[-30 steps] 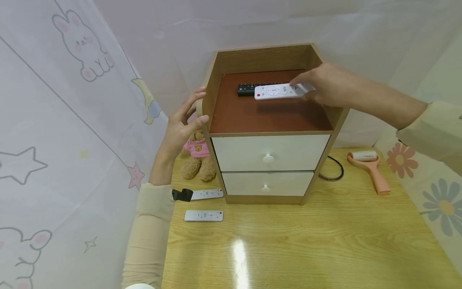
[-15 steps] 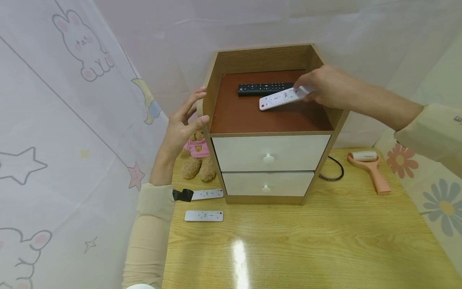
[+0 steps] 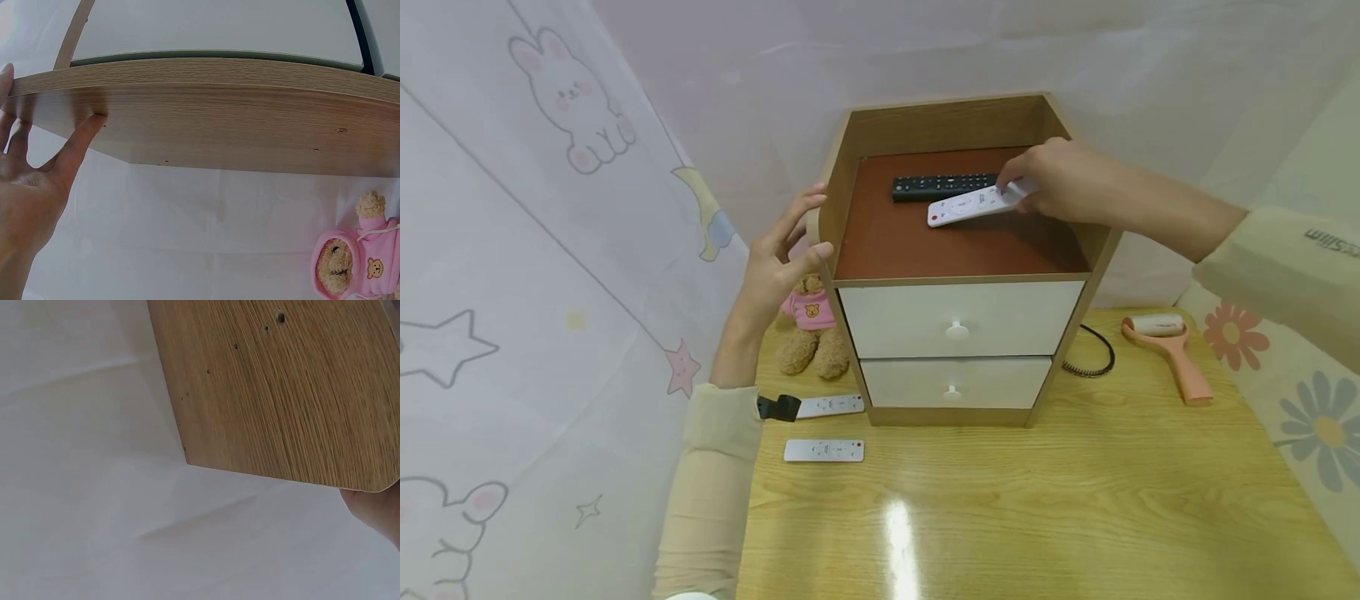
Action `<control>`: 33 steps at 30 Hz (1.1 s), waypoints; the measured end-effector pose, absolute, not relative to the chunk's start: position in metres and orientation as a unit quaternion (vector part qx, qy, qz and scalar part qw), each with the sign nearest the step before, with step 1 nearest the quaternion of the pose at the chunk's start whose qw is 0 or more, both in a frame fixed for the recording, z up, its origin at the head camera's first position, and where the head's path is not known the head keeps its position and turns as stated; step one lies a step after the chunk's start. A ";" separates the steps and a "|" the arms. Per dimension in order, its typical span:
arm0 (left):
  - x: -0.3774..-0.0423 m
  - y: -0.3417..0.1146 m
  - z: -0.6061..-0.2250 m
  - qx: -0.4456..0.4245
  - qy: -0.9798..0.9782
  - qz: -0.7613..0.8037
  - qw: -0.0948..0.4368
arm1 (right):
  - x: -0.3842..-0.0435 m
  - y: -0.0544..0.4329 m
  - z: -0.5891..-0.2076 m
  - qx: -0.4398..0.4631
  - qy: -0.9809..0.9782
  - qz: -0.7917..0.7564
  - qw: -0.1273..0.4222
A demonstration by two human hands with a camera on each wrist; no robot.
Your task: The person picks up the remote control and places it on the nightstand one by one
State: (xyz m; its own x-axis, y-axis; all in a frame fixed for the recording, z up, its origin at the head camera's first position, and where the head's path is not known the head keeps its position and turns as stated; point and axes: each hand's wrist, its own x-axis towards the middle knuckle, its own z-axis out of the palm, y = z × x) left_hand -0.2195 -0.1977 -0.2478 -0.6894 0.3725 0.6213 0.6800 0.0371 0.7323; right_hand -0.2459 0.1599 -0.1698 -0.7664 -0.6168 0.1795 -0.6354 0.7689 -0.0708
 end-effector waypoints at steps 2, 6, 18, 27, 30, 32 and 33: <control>-0.220 -0.199 -0.248 -0.368 -0.710 -0.585 0.130 | -0.248 0.154 -0.169 0.322 -0.943 0.059 0.056; -0.220 -0.200 -0.249 -0.360 -0.716 -0.584 0.126 | -0.251 0.142 -0.171 0.306 -0.950 0.049 0.029; -0.219 -0.201 -0.249 -0.359 -0.719 -0.581 0.129 | -0.259 0.128 -0.183 0.302 -0.952 0.047 0.030; -0.218 -0.201 -0.249 -0.357 -0.720 -0.582 0.125 | -0.263 0.123 -0.190 0.273 -0.961 0.031 0.015; -0.218 -0.200 -0.248 -0.359 -0.717 -0.584 0.125 | -0.263 0.123 -0.192 0.274 -0.961 0.024 0.016; -0.218 -0.199 -0.248 -0.361 -0.715 -0.585 0.126 | -0.263 0.123 -0.193 0.275 -0.961 0.022 0.019; -0.217 -0.199 -0.248 -0.362 -0.714 -0.586 0.127 | -0.263 0.123 -0.193 0.275 -0.961 0.022 0.019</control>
State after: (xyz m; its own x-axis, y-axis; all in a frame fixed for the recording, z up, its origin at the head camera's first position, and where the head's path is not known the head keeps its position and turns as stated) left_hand -0.2174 -0.1992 -0.2477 -0.7052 0.3689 0.6054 0.6658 0.0510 0.7444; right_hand -0.2632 0.1233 -0.1927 -0.8476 -0.5284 0.0488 -0.5300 0.8474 -0.0311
